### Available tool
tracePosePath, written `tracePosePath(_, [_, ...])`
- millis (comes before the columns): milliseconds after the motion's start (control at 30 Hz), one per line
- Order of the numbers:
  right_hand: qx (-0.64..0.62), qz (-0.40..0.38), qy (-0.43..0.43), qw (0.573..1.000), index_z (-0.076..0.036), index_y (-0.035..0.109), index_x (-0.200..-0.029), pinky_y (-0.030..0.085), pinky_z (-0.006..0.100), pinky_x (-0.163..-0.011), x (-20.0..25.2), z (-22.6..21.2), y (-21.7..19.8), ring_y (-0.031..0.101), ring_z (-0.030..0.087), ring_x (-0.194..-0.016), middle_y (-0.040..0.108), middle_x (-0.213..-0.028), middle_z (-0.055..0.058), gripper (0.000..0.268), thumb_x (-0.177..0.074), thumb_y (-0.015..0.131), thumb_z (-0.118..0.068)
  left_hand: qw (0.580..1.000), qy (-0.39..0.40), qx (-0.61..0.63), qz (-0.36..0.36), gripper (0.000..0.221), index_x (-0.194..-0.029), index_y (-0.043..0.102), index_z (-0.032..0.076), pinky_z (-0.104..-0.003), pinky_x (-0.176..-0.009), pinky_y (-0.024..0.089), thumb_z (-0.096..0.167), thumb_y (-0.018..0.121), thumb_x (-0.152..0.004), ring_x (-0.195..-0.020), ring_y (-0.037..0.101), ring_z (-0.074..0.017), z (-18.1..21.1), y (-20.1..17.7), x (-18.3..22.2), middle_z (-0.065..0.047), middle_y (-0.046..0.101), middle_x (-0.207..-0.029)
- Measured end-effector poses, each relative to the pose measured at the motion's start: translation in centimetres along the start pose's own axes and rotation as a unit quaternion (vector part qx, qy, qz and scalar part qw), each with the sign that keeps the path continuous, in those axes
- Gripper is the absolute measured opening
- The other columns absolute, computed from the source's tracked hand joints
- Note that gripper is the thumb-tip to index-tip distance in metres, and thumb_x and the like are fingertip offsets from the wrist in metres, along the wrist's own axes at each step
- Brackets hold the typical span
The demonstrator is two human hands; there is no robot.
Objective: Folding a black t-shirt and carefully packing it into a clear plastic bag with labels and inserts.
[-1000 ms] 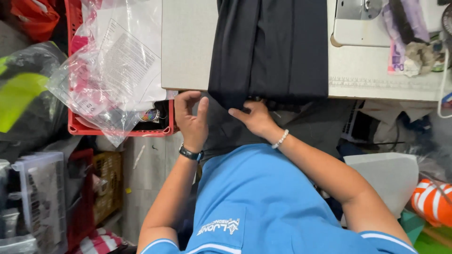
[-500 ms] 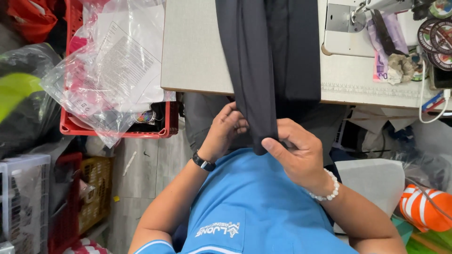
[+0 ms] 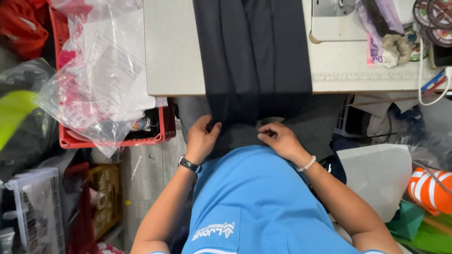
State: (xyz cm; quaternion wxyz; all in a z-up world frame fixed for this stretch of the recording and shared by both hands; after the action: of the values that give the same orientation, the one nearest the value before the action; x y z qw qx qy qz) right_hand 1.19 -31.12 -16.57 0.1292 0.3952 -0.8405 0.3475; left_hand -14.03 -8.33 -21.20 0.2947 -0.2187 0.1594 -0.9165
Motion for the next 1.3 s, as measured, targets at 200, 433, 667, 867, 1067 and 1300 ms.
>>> tracePosePath(200, [-0.064,0.253,-0.011,0.965,-0.01,0.066,-0.122,0.058,0.044,-0.08,-1.7,0.2,-3.9,0.071,0.032,-0.094,0.073,-0.105,0.018,0.05,-0.081,0.089,-0.027,0.999,0.014,-0.031,0.025,0.033,-0.108,0.074,0.01,-0.046,-0.083,0.058,0.029,0.084,-0.082,-0.102,0.07,-0.0375,6.7,-2.2,0.7,-0.014,0.074,-0.108])
tracePosePath(433, [-0.062,0.237,0.028,0.969,-0.002,0.066,-0.123,0.059,0.05,-0.09,-7.3,3.8,-6.0,0.068,0.041,-0.112,0.071,-0.116,0.023,0.061,-0.081,0.087,-0.041,0.998,0.046,-0.047,0.021,0.035,-0.108,0.073,0.006,-0.052,-0.088,0.055,0.034,0.081,-0.088,-0.108,0.068,-0.0419,4.1,0.1,-4.7,-0.02,0.074,-0.104])
tracePosePath(667, [-0.017,0.23,0.006,0.973,0.009,0.071,-0.118,0.056,0.053,-0.094,-2.9,3.3,-6.1,0.068,0.048,-0.111,0.071,-0.115,0.033,0.063,-0.09,0.075,-0.047,0.95,0.218,-0.211,0.078,0.031,-0.108,0.078,0.001,-0.054,-0.094,0.051,0.028,0.08,-0.092,-0.109,0.066,-0.0479,-0.6,0.0,-5.9,-0.027,0.073,-0.104])
tracePosePath(867, [0.11,0.471,-0.11,0.868,-0.009,0.073,-0.107,0.048,0.042,-0.082,4.6,12.2,-12.0,0.065,0.029,-0.084,0.07,-0.094,0.009,0.016,-0.095,0.076,-0.02,0.959,0.141,-0.242,0.038,0.066,-0.143,0.06,0.002,-0.052,-0.101,0.049,0.044,0.07,-0.094,-0.133,0.054,-0.0392,3.8,0.2,-0.9,-0.023,0.054,-0.147])
tracePosePath(1067, [0.344,0.359,0.206,0.843,-0.008,0.065,-0.134,0.047,0.047,-0.094,10.3,24.6,-13.3,0.062,0.037,-0.114,0.069,-0.124,0.016,0.079,-0.075,0.083,-0.059,0.937,0.114,-0.309,-0.111,0.079,-0.144,0.05,-0.003,-0.053,-0.105,0.043,0.049,0.067,-0.086,-0.129,0.053,-0.0455,8.2,0.7,-0.3,-0.028,0.061,-0.135])
tracePosePath(1300, [0.31,0.401,0.122,0.854,-0.018,0.079,-0.13,0.053,0.05,-0.088,12.4,30.5,-12.1,0.068,0.04,-0.1,0.071,-0.106,0.019,0.035,-0.103,0.066,-0.035,0.872,0.241,-0.294,-0.308,0.053,-0.132,0.066,0.019,-0.044,-0.087,0.051,0.05,0.069,-0.089,-0.101,0.069,-0.0315,21.0,-1.7,0.9,-0.004,0.073,-0.122])
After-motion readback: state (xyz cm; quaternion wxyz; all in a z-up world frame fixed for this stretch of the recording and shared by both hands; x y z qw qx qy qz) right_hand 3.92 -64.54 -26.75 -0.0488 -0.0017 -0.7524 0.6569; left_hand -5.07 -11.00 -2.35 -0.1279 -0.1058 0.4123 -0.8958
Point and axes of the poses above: each hand's wrist, its own x-axis away from the middle knuckle, its own y-axis out of the palm, z = x × y, the point moved 4 cm from there along -x, towards the middle knuckle
